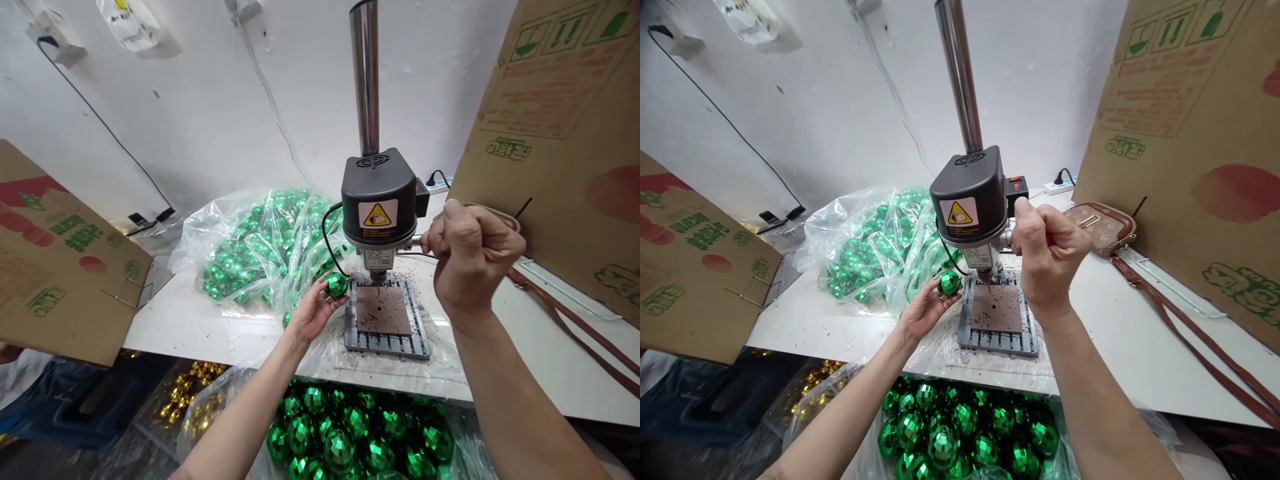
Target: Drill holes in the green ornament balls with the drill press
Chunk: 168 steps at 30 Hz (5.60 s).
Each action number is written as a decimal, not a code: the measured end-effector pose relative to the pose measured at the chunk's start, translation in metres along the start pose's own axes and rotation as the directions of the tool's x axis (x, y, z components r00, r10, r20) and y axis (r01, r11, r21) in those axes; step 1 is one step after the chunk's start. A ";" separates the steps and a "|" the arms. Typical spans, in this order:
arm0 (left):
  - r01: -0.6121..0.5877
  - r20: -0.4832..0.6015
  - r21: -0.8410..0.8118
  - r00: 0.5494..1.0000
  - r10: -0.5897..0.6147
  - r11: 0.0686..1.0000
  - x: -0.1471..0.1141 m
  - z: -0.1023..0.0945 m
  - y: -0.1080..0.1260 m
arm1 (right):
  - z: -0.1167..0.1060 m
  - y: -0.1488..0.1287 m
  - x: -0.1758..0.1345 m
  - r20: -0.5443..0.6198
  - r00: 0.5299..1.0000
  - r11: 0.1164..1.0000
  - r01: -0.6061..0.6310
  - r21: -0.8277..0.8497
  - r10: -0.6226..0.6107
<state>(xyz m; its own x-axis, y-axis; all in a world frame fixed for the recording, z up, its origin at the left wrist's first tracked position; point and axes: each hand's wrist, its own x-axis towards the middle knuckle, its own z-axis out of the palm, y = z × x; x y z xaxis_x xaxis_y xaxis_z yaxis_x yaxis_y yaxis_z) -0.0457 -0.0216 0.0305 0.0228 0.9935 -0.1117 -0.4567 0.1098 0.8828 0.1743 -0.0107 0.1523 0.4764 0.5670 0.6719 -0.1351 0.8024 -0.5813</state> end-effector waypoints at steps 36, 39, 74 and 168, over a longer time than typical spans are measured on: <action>-0.203 0.238 0.613 0.969 0.066 0.763 0.031 0.020 -0.055 | -0.002 -0.001 0.003 0.087 0.996 0.999 0.001 -0.047 0.003; -0.238 0.229 0.675 0.967 0.109 0.698 0.028 0.024 -0.058 | -0.003 -0.001 0.003 0.085 0.996 0.998 -0.007 -0.059 0.012; -0.343 0.260 0.647 0.939 0.226 0.681 0.016 0.028 -0.081 | -0.010 0.012 -0.022 -0.008 0.986 0.985 0.169 -0.038 -0.169; -0.094 0.110 0.993 0.957 0.269 -0.072 0.086 -0.033 0.023 | 0.005 0.001 0.010 0.015 0.997 0.997 0.073 -0.029 -0.072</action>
<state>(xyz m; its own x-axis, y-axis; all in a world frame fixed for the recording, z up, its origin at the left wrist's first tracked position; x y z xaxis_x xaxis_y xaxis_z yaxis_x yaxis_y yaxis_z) -0.0838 0.0655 0.0257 -0.0033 0.9835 0.1811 0.9137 -0.0707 0.4001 0.1749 -0.0029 0.1608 0.4718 0.5102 0.7191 -0.0744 0.8357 -0.5441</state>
